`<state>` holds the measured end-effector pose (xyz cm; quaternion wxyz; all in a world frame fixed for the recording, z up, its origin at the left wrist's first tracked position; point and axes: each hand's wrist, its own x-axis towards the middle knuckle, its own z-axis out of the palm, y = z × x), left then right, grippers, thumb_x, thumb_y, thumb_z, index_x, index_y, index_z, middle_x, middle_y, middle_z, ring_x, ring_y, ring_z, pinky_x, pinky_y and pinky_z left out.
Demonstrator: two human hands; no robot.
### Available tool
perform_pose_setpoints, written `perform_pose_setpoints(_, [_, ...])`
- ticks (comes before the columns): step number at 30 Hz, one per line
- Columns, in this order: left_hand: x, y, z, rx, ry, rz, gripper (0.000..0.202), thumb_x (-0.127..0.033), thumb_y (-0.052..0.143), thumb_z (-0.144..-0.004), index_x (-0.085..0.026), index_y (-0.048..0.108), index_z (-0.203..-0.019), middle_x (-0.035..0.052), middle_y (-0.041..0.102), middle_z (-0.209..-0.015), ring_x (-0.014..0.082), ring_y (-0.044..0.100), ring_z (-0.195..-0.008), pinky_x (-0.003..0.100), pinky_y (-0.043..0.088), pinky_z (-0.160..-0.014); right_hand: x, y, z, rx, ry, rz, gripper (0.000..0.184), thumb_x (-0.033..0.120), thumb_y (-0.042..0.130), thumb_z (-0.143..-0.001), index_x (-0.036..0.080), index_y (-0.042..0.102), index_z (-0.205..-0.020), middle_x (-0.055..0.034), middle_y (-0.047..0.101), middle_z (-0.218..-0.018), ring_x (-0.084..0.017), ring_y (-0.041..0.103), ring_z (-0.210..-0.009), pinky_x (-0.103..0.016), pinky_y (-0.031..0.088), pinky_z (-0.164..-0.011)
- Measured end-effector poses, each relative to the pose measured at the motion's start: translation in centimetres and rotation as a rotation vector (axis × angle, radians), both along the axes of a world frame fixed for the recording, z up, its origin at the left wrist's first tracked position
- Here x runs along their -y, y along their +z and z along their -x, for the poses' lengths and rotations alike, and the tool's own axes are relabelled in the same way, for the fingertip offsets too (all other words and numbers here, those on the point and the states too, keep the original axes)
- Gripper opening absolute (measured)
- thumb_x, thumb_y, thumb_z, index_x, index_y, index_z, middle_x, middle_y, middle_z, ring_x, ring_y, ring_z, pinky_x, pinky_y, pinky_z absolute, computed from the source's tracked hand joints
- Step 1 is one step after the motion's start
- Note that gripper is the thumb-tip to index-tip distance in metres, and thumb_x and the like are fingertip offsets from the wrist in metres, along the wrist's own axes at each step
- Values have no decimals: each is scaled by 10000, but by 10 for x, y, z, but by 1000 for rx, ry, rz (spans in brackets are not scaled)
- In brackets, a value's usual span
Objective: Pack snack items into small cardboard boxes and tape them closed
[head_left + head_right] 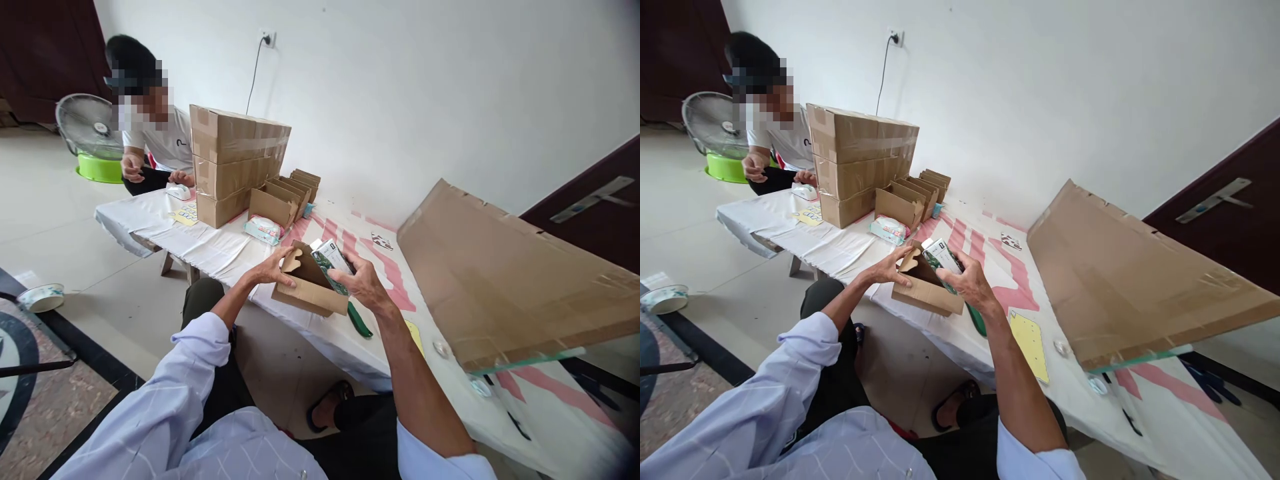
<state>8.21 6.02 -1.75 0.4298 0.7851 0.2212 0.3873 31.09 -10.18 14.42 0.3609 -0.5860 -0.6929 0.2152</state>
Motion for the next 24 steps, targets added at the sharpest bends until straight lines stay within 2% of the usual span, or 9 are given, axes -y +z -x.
perform_pose_setpoints(3, [-9,8,-18,3,38,-21,1333,-684,1026,-512,-133,513,-1611,275,438,-1653,519,369,-1580,676,307,-1322,18,-7,-2,-118,17,21,525,451,775,-798,155,781,-1233,-81,817,-1128,-268,743,-976,-351,595,-809])
perform_pose_setpoints(5, [-2,13,-21,26,97,-61,1211,-664,1011,-571,-151,559,-1570,269,433,-1650,510,366,-1577,668,375,-1278,27,-17,-1,-145,25,37,537,447,803,-779,160,790,-1233,-89,821,-1149,-291,749,-1034,-377,600,-870])
perform_pose_setpoints(7, [16,18,-16,60,186,-115,1012,-618,968,-685,-182,608,-1525,248,427,-1651,478,402,-1555,624,471,-1202,35,-31,-1,-173,37,67,555,459,817,-778,168,793,-1249,-96,822,-1169,-311,749,-1070,-400,599,-906])
perform_pose_setpoints(9, [43,23,-5,99,245,-156,777,-540,901,-807,-226,657,-1475,203,477,-1607,415,500,-1477,528,561,-1088,41,-46,0,-211,48,94,560,479,827,-778,179,799,-1251,-95,824,-1177,-322,748,-1080,-417,593,-929])
perform_pose_setpoints(11, [73,27,8,147,199,-151,611,-452,840,-885,-266,686,-1446,154,564,-1511,334,604,-1343,411,598,-968,45,-61,2,-249,53,116,539,490,833,-771,189,814,-1218,-84,829,-1141,-325,748,-1054,-423,589,-923])
perform_pose_setpoints(13, [100,30,17,192,73,-69,582,-408,828,-897,-277,692,-1448,130,617,-1434,280,651,-1226,333,595,-885,48,-77,7,-293,66,145,527,490,836,-766,190,824,-1199,-73,831,-1103,-319,746,-1018,-415,586,-903])
perform_pose_setpoints(16, [129,30,23,213,-74,125,661,-405,877,-854,-254,686,-1469,121,657,-1369,248,666,-1109,300,575,-835,54,-95,17,-355,111,190,529,491,836,-773,192,829,-1210,-63,829,-1082,-296,741,-972,-388,582,-862])
perform_pose_setpoints(19, [144,26,22,212,-104,270,720,-400,948,-786,-221,708,-1441,94,689,-1236,211,652,-1000,293,539,-830,59,-104,28,-383,168,201,548,508,842,-787,191,828,-1234,-68,830,-1087,-288,740,-976,-388,580,-866])
perform_pose_setpoints(24, [157,14,21,334,-104,462,699,-399,1026,-686,-188,743,-1289,35,658,-1008,168,618,-879,268,519,-781,65,-114,35,-462,210,177,618,558,875,-786,218,803,-1296,-93,818,-1242,-328,742,-1135,-453,580,-995])
